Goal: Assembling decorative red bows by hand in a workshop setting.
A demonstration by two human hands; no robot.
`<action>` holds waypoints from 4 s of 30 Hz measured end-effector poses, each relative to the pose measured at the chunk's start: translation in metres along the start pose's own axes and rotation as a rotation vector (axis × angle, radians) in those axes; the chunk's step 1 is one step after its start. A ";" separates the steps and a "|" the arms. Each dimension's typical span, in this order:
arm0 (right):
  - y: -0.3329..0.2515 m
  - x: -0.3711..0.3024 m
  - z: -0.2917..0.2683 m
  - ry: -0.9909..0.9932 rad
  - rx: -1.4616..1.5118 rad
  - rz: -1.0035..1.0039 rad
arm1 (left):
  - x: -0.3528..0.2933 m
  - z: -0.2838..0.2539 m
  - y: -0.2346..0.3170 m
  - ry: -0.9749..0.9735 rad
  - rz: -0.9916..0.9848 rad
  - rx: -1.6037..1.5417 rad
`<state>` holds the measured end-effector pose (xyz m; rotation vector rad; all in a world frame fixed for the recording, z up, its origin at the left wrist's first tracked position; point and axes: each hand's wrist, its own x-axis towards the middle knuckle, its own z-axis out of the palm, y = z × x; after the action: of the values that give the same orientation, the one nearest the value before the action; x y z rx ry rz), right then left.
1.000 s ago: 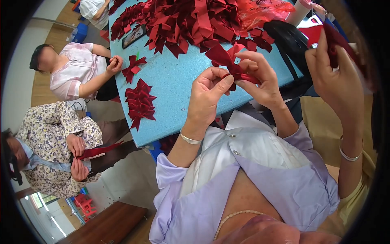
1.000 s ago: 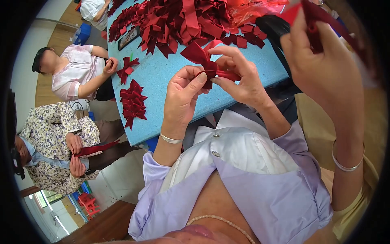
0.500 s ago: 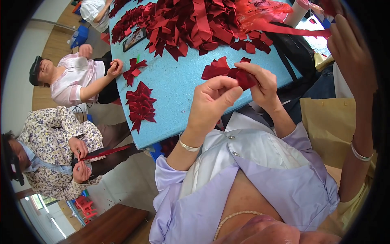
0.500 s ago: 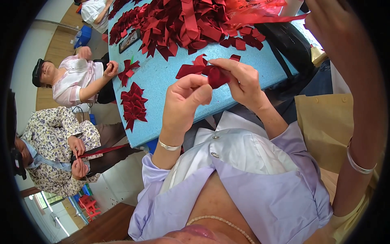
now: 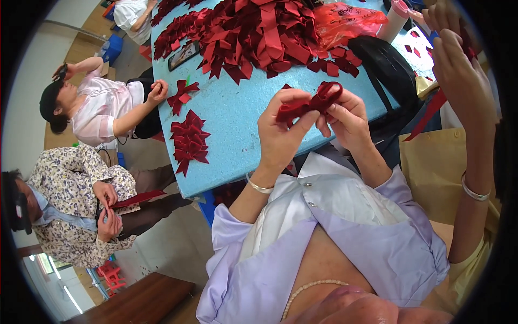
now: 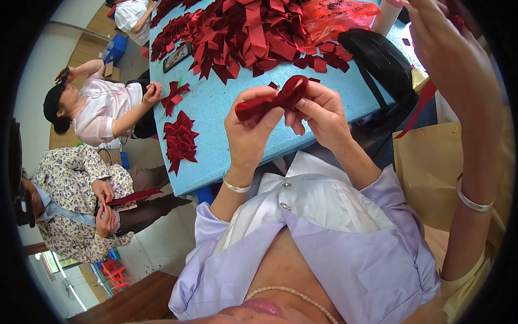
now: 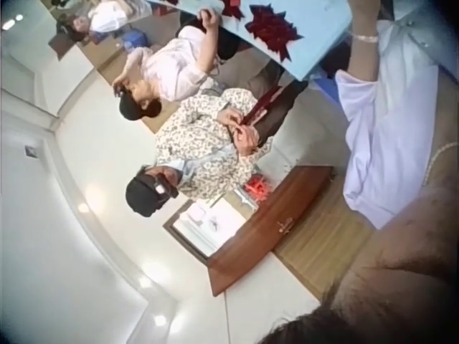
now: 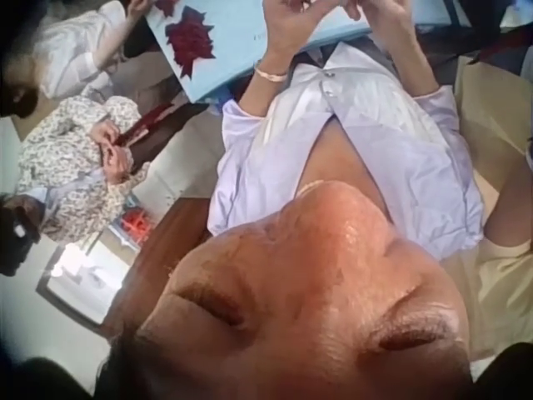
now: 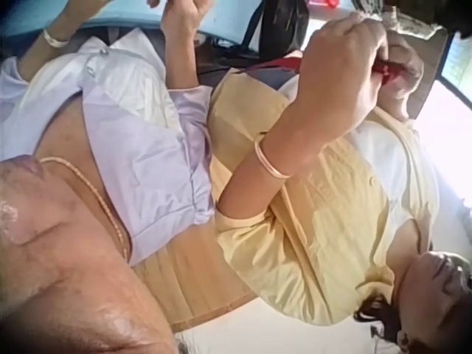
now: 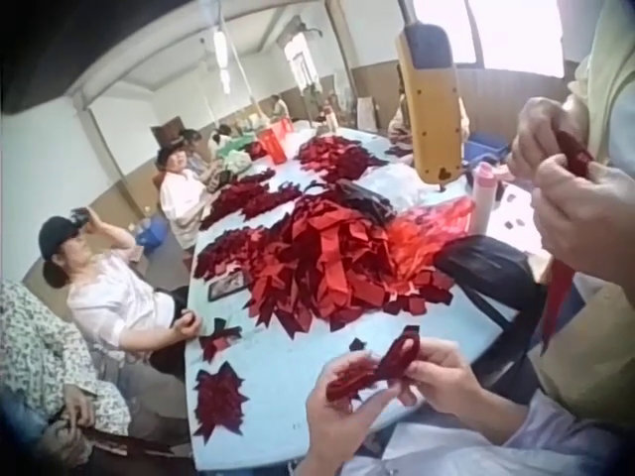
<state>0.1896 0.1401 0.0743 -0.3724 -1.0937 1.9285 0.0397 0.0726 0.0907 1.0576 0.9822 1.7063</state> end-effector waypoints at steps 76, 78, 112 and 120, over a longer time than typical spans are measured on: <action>-0.015 0.009 -0.006 0.058 -0.394 0.026 | 0.025 0.005 0.019 -0.006 -0.254 0.063; -0.015 0.008 -0.007 0.050 -0.425 0.008 | 0.025 0.009 0.016 -0.022 -0.164 0.072; -0.005 0.009 0.000 0.190 -0.022 0.012 | 0.010 -0.002 0.001 -0.020 -0.422 -0.339; -0.002 0.008 -0.003 0.099 -0.207 -0.045 | 0.006 0.003 0.002 0.031 -0.227 -0.100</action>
<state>0.1875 0.1488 0.0758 -0.5465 -1.2289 1.7439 0.0404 0.0782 0.0954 0.8240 0.9862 1.5716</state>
